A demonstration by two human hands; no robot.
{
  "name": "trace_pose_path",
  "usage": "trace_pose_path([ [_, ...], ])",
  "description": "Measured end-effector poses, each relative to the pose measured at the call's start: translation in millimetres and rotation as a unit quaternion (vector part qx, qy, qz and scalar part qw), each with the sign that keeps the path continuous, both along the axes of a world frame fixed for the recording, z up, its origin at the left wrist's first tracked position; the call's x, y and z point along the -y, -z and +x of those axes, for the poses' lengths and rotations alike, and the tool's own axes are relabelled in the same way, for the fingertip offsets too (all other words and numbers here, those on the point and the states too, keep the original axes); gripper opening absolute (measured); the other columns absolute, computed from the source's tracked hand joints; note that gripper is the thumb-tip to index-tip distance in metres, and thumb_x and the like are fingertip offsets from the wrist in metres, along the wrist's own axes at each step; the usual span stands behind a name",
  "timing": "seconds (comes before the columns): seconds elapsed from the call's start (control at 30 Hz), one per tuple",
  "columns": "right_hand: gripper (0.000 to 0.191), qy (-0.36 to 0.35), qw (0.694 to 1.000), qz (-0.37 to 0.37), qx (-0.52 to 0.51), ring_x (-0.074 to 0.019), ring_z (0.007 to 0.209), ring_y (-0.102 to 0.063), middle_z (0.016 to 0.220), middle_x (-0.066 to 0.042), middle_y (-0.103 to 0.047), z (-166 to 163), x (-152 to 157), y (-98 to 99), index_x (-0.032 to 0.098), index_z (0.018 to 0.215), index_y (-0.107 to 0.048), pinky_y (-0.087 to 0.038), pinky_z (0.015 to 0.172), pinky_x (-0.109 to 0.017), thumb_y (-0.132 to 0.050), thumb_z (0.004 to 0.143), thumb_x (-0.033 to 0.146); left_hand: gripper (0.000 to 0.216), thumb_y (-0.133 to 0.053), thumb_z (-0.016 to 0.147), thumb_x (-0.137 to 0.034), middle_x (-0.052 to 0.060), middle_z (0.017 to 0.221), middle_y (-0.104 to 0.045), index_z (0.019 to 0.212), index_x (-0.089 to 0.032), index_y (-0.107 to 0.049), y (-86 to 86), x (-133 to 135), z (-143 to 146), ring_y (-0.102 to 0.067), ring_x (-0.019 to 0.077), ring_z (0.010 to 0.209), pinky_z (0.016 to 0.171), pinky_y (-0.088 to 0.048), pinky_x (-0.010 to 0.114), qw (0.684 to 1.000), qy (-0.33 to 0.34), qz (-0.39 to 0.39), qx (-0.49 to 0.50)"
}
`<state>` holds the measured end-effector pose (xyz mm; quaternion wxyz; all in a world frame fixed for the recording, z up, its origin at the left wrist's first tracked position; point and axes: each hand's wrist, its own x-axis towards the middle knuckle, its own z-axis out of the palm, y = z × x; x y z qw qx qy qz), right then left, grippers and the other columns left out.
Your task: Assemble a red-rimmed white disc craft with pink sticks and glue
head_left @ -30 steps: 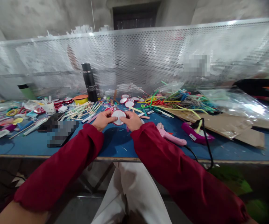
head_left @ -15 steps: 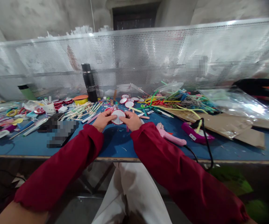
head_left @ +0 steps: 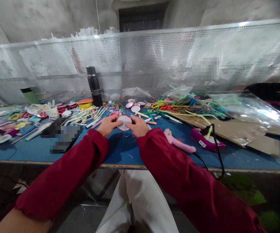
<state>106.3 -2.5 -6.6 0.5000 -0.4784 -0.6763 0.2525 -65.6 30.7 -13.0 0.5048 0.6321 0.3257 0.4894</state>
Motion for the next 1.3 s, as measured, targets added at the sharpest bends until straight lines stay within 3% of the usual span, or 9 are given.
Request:
trace_pose_path([
  [0.37, 0.019, 0.013, 1.0, 0.001, -0.001, -0.0117, 0.057, -0.039, 0.055, 0.005, -0.044, -0.7, 4.2, -4.0, 0.019, 0.064, -0.055, -0.031, 0.054, -0.026, -0.058, 0.067, 0.038, 0.04, -0.081, 0.06, -0.032, 0.002, 0.081, -0.068, 0.093, -0.014, -0.067, -3.4, 7.5, 4.9, -0.061, 0.0142, 0.069, 0.069, -0.05, 0.029, 0.998, 0.018, -0.045, 0.034],
  [0.57, 0.02, 0.016, 1.0, 0.002, -0.003, -0.0119, 0.058, -0.039, 0.056, 0.005, -0.044, -1.3, 4.8, -3.4, 0.019, 0.064, -0.055, -0.032, 0.056, -0.026, -0.059, 0.067, 0.039, 0.036, -0.081, 0.06, -0.035, -0.001, 0.075, -0.065, 0.085, -0.014, -0.066, -6.9, 9.8, 4.1, -0.058, 0.0115, 0.064, 0.065, -0.05, 0.028, 0.997, -0.009, -0.038, 0.064],
  [0.87, 0.024, -0.006, 1.0, -0.004, -0.002, -0.0108, 0.057, -0.038, 0.055, 0.006, -0.042, -1.5, 2.6, -3.2, 0.02, 0.061, -0.051, -0.031, 0.056, -0.025, -0.058, 0.068, 0.041, 0.032, -0.078, 0.062, -0.035, -0.002, 0.071, -0.062, 0.083, -0.015, -0.065, -7.3, 9.0, 3.2, -0.054, 0.0094, 0.059, 0.059, -0.044, 0.024, 0.999, -0.024, -0.011, 0.024],
  [1.07, 0.021, 0.005, 1.0, 0.001, -0.009, -0.0111, 0.057, -0.039, 0.054, 0.006, -0.043, -1.7, 3.3, -3.8, 0.02, 0.063, -0.054, -0.031, 0.055, -0.025, -0.058, 0.067, 0.039, 0.033, -0.079, 0.062, -0.037, -0.002, 0.068, -0.061, 0.08, -0.015, -0.062, -6.9, 9.6, 3.8, -0.055, 0.0101, 0.057, 0.056, -0.043, 0.023, 0.999, 0.006, -0.032, 0.001],
  [1.3, 0.017, 0.008, 1.0, -0.005, -0.013, -0.0103, 0.055, -0.037, 0.054, 0.006, -0.043, -2.7, 7.2, -5.0, 0.02, 0.061, -0.053, -0.029, 0.052, -0.025, -0.058, 0.065, 0.035, 0.03, -0.079, 0.061, -0.035, -0.003, 0.06, -0.058, 0.071, -0.014, -0.06, -6.2, 8.5, 2.5, -0.051, 0.0092, 0.054, 0.054, -0.039, 0.023, 1.0, -0.011, 0.009, -0.021],
])
